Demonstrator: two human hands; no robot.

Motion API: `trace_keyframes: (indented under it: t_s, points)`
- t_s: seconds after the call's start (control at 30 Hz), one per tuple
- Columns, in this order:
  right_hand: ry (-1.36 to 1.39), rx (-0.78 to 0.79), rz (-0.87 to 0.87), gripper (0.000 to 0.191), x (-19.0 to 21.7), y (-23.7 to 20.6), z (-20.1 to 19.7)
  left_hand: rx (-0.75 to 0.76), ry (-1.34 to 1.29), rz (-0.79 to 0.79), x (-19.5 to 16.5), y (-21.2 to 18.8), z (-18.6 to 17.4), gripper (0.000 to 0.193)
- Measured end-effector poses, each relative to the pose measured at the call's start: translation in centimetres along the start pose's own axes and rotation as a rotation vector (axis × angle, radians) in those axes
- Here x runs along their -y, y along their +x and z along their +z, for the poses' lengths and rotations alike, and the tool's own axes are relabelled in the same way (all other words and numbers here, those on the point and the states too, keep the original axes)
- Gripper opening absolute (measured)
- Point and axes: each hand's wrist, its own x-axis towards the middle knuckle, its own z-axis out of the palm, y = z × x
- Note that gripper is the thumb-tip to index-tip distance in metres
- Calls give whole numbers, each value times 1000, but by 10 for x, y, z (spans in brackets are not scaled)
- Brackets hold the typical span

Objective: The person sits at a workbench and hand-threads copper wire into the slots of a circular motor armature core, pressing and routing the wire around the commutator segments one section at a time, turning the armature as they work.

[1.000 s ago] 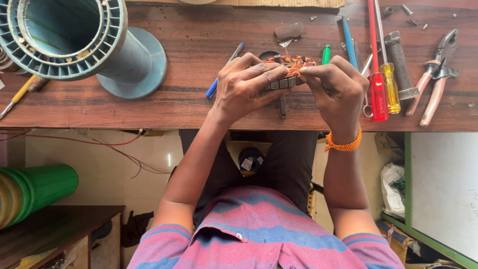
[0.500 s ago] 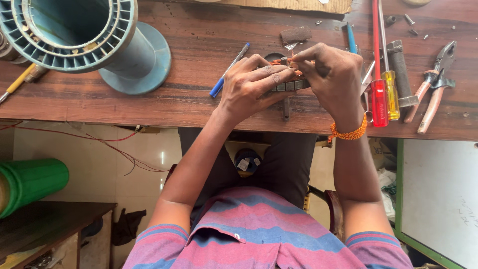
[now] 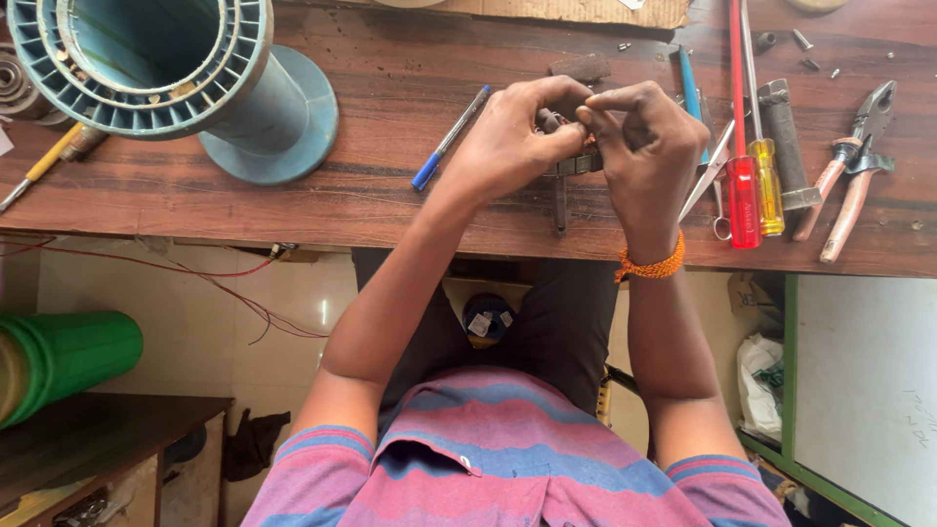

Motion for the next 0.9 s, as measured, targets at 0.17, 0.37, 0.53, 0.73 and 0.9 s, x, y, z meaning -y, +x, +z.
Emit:
trace_keyframes:
  t_s: [0.17, 0.37, 0.53, 0.73, 0.9]
  points:
    - [-6, 1, 2, 17, 8, -22, -9, 166, 105, 379, 6, 7, -22, 17]
    - [158, -41, 249, 15, 16, -60, 16, 224, 238, 645, 17, 15, -47, 16]
    - [420, -163, 400, 16, 8, -77, 38, 220, 236, 658, 21, 17, -48, 19]
    - [455, -221, 374, 16, 5, -94, 54, 216, 204, 700, 29, 16, -49, 19]
    - [489, -293, 332, 17, 1, -99, 61, 193, 166, 706, 31, 14, -48, 17]
